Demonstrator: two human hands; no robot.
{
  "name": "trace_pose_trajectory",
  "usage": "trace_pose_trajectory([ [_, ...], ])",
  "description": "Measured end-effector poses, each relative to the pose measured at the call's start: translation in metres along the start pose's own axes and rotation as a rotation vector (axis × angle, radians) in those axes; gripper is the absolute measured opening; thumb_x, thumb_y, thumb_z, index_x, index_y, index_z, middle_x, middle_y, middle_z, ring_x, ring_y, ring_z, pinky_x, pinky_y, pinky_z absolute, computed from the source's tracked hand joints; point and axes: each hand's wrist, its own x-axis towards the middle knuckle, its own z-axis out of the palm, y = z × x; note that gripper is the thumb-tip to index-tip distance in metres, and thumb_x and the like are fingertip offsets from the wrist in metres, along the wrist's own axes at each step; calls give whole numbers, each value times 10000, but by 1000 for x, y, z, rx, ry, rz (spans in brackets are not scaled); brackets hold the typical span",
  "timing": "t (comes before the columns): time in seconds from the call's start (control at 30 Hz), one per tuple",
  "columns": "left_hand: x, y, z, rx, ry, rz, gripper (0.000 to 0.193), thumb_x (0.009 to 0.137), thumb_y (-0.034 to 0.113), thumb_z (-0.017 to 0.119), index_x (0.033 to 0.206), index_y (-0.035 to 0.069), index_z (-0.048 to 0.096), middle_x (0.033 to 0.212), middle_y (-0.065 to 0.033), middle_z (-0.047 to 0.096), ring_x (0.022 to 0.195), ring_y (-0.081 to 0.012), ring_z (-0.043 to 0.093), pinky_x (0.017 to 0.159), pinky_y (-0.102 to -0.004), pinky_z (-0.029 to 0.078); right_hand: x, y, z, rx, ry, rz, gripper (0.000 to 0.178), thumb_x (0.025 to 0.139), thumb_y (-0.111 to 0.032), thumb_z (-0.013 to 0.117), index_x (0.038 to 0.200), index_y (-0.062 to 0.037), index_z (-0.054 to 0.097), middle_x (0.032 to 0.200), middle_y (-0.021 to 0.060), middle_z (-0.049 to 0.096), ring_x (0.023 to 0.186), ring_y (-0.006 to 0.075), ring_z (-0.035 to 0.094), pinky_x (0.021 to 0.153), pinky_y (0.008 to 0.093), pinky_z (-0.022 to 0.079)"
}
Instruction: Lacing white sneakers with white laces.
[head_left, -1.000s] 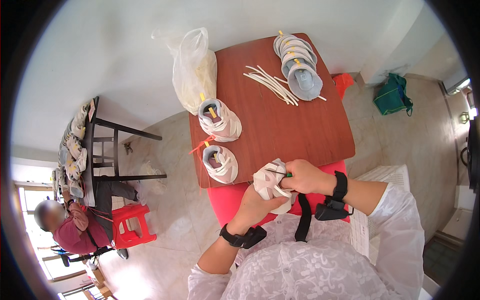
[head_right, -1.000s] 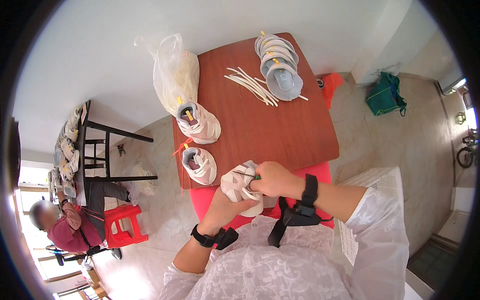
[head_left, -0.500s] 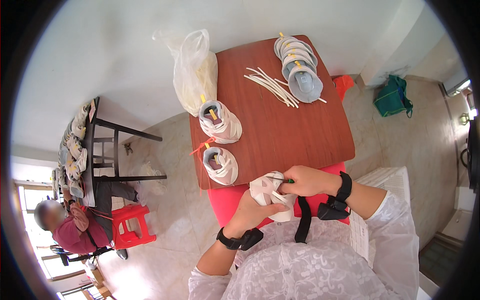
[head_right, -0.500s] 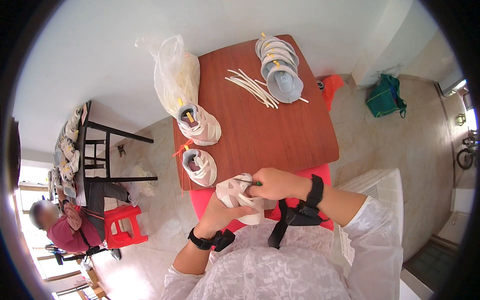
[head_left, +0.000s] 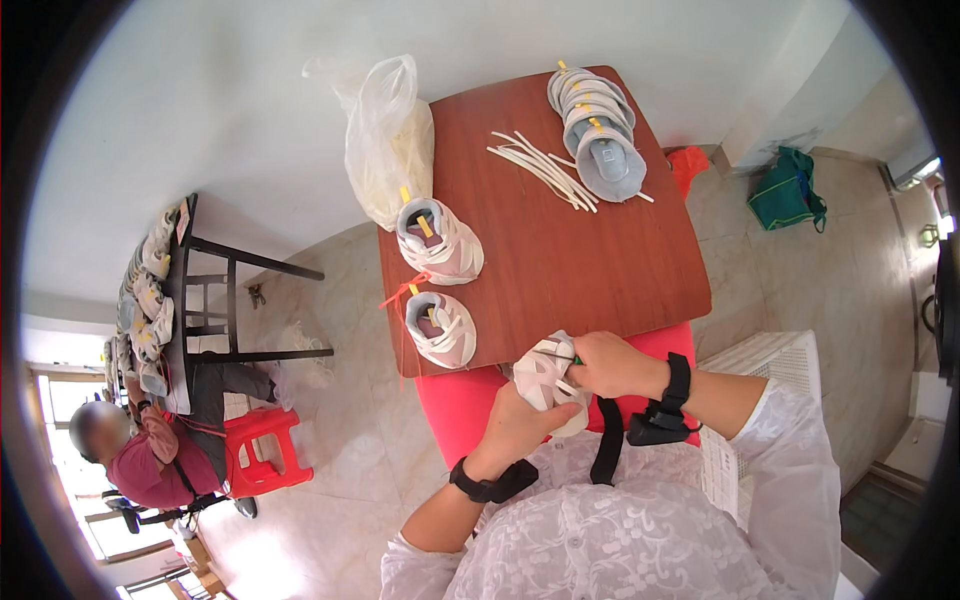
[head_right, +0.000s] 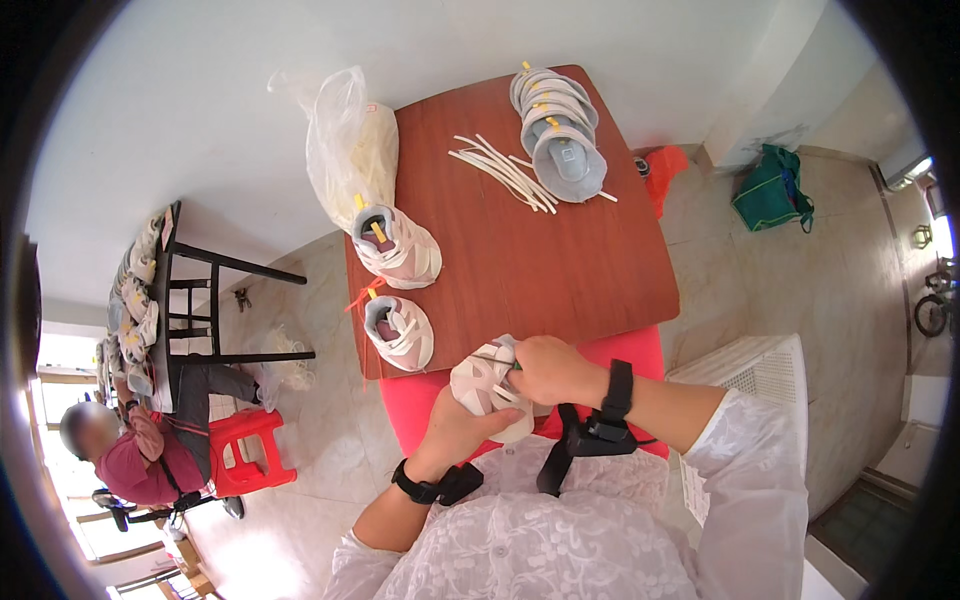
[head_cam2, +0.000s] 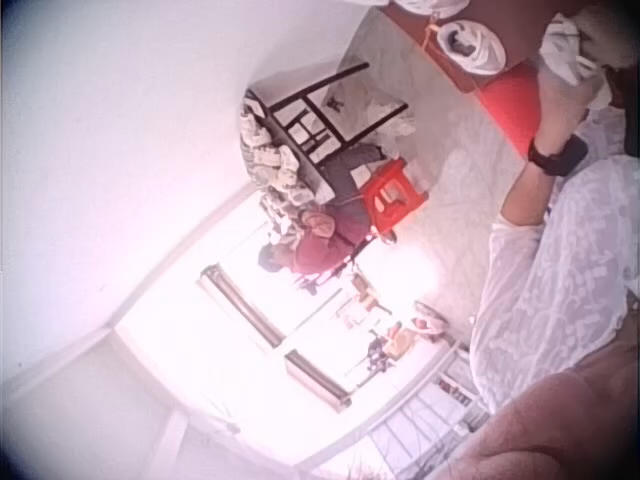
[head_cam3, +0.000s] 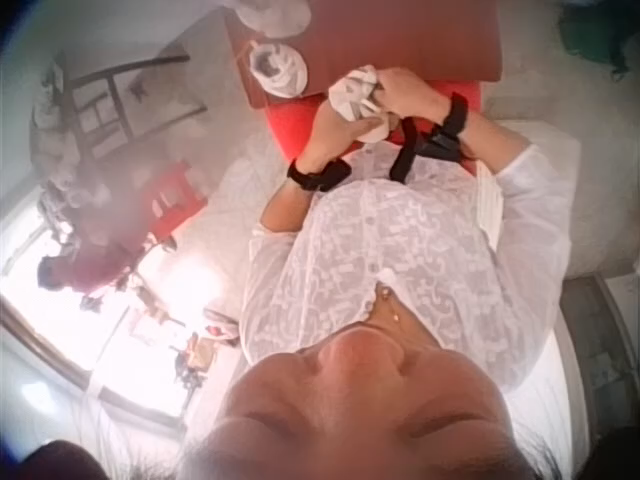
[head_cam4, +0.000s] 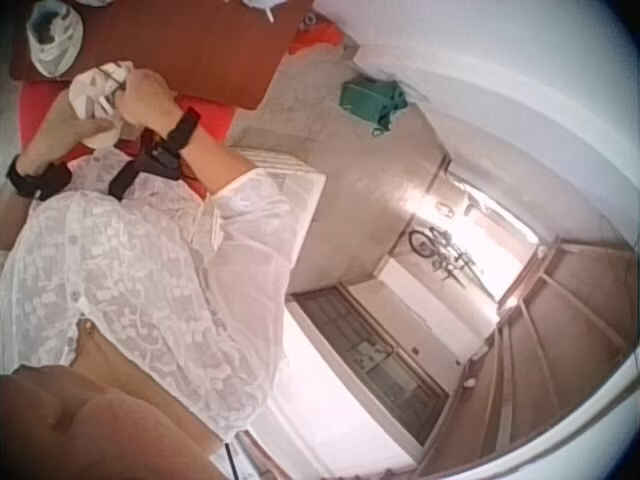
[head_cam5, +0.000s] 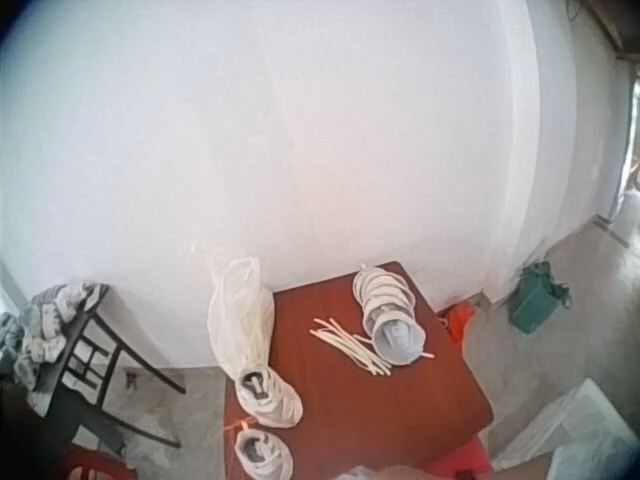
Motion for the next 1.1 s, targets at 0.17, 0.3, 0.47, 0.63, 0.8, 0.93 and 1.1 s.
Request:
trace_pose_trajectory([
  [0.17, -5, 1, 3, -153, -17, -53, 431, 732, 63, 773, 1118, 10, 589, 972, -36, 648, 861, -104, 604, 760, -283, 511, -2, 7, 3, 50, 135, 48, 239, 769, -161, 564, 865, 50, 624, 791, 249, 638, 785, 426, 617, 721, 519, 468],
  [0.3, -6, 6, -10, -202, -33, -51, 415, 737, 42, 766, 1111, 10, 590, 985, -32, 642, 879, -99, 604, 766, -277, 514, -9, -6, -14, 198, -64, -43, 216, 840, -155, 550, 876, 44, 626, 741, 179, 647, 664, 284, 637, 640, 373, 490],
  [0.47, -5, 6, -19, -250, -54, -76, 411, 763, -3, 733, 1144, 4, 579, 1027, -32, 636, 935, -112, 604, 807, -286, 521, -18, -8, -27, 354, -48, -168, 264, 870, -248, 608, 905, 13, 605, 789, 146, 637, 681, 248, 635, 610, 361, 472],
  [0.63, -8, 4, -20, -324, -59, -29, 383, 828, -2, 634, 1200, -3, 545, 1089, -46, 619, 976, -133, 598, 847, -306, 514, -29, -14, -14, 407, 143, -148, 221, 829, -194, 665, 870, -1, 567, 802, 115, 613, 677, 247, 625, 609, 347, 470],
  [0.8, -9, 2, -19, -253, -22, -35, 351, 865, 21, 551, 1215, -4, 534, 1100, -58, 618, 982, -147, 599, 855, -315, 505, -29, -20, -7, 241, 264, -360, 172, 809, -161, 687, 870, -21, 609, 845, 88, 587, 658, 251, 627, 595, 341, 481],
  [0.93, -10, -3, -13, -88, 79, 49, 330, 869, 52, 552, 1195, 6, 547, 1081, -72, 632, 965, -152, 608, 833, -307, 497, -34, -36, 7, 233, 354, -236, 150, 779, -64, 716, 919, -20, 689, 984, 99, 556, 789, 211, 634, 667, 301, 530],
  [1.1, -9, 1, -9, 79, 103, 102, 296, 866, 55, 551, 1159, 13, 562, 986, -92, 650, 906, -171, 635, 797, -311, 499, -31, -37, 14, 138, 484, -253, 136, 788, -80, 711, 900, -11, 674, 915, 89, 566, 753, 226, 621, 628, 322, 512],
])
